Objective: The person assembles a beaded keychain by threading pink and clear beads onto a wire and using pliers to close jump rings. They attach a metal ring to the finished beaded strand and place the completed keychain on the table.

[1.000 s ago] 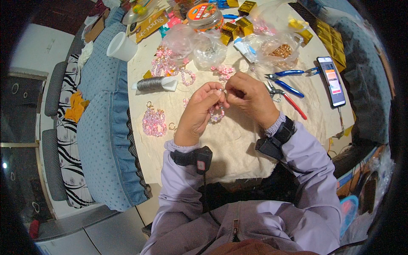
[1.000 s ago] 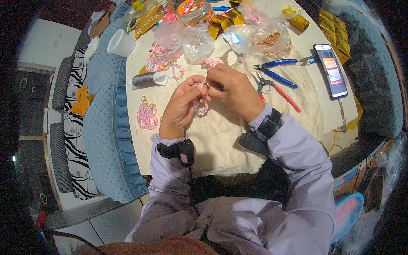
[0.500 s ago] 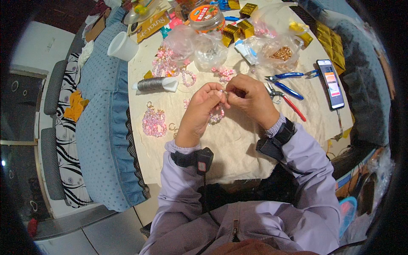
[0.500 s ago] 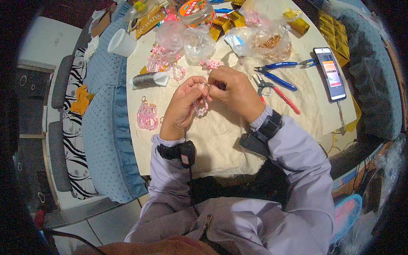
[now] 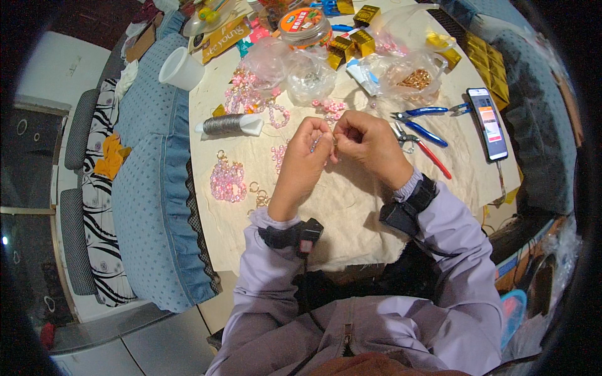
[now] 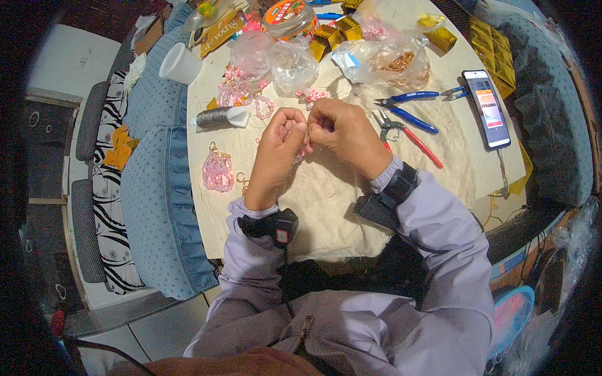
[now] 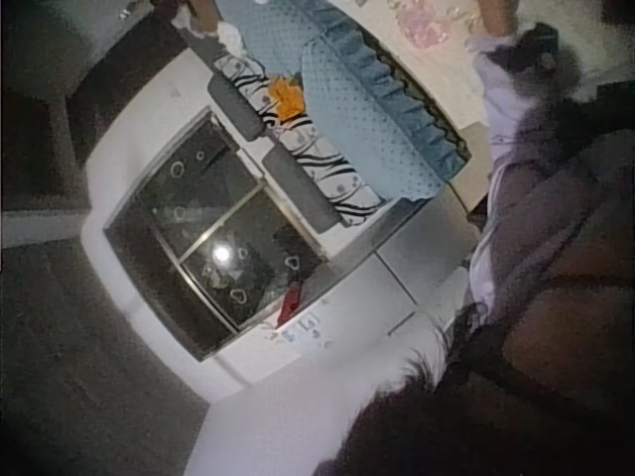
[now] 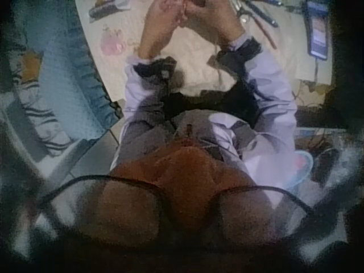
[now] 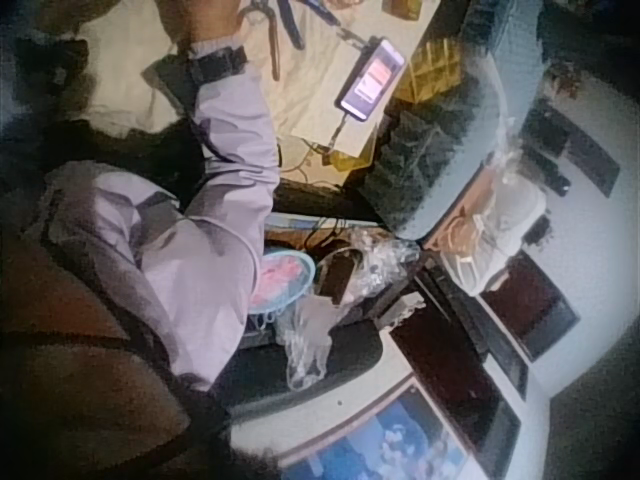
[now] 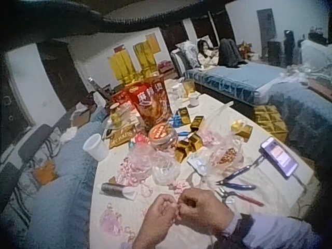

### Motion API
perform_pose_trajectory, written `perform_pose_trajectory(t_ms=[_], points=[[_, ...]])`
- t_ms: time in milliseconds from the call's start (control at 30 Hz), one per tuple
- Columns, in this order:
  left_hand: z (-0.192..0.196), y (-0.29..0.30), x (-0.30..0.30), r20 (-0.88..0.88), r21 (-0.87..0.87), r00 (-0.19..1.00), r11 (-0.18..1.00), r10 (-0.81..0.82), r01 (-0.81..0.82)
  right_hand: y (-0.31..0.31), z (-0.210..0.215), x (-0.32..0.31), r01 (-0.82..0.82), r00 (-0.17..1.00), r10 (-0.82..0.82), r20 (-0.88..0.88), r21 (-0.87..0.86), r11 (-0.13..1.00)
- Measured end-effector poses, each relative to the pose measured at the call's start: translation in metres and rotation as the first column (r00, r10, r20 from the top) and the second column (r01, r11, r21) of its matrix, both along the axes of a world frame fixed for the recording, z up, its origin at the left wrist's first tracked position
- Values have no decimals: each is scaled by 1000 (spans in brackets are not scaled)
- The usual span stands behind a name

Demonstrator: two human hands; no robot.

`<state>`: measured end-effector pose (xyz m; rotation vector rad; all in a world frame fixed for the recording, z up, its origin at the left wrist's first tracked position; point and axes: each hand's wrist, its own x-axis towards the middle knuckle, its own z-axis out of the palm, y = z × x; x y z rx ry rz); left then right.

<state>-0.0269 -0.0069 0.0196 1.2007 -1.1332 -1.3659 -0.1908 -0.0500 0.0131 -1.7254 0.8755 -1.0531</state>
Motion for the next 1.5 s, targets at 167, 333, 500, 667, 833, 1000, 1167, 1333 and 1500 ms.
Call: perform_pose_trajectory(t_ms=[167, 333, 500, 667, 833, 1000, 1167, 1333, 1500], points=[[-2, -1, 0, 58, -55, 998, 998, 13, -10, 1, -5, 1, -10, 999, 9, 52, 16, 1000], [0, -1, 2, 64, -35, 998, 999, 18, -15, -5, -17, 8, -52, 975, -11, 221, 279, 959], [1, -1, 1, 73, -55, 997, 998, 23, -19, -11, -23, 6, -213, 933, 54, 356, 424, 880], [3, -1, 1, 88, -60, 996, 998, 7, -1, -9, -16, 5, -210, 943, 71, 325, 417, 884], [2, -2, 0, -86, -12, 996, 1000, -3, 2, -8, -11, 4, -281, 923, 120, 366, 429, 859], [4, -3, 8, -291, 80, 956, 995, -37, 63, -10, -19, 8, -202, 936, 54, 349, 403, 893], [6, -2, 16, -385, 129, 921, 984, -62, 120, -12, -22, 7, -82, 965, -24, 262, 387, 918], [4, -3, 21, -297, 104, 945, 979, -139, 177, -12, -16, 3, -57, 946, -72, 316, 381, 923], [5, -1, 24, -278, 144, 950, 972, -140, 185, -15, -15, 2, -57, 937, -87, 339, 393, 918]])
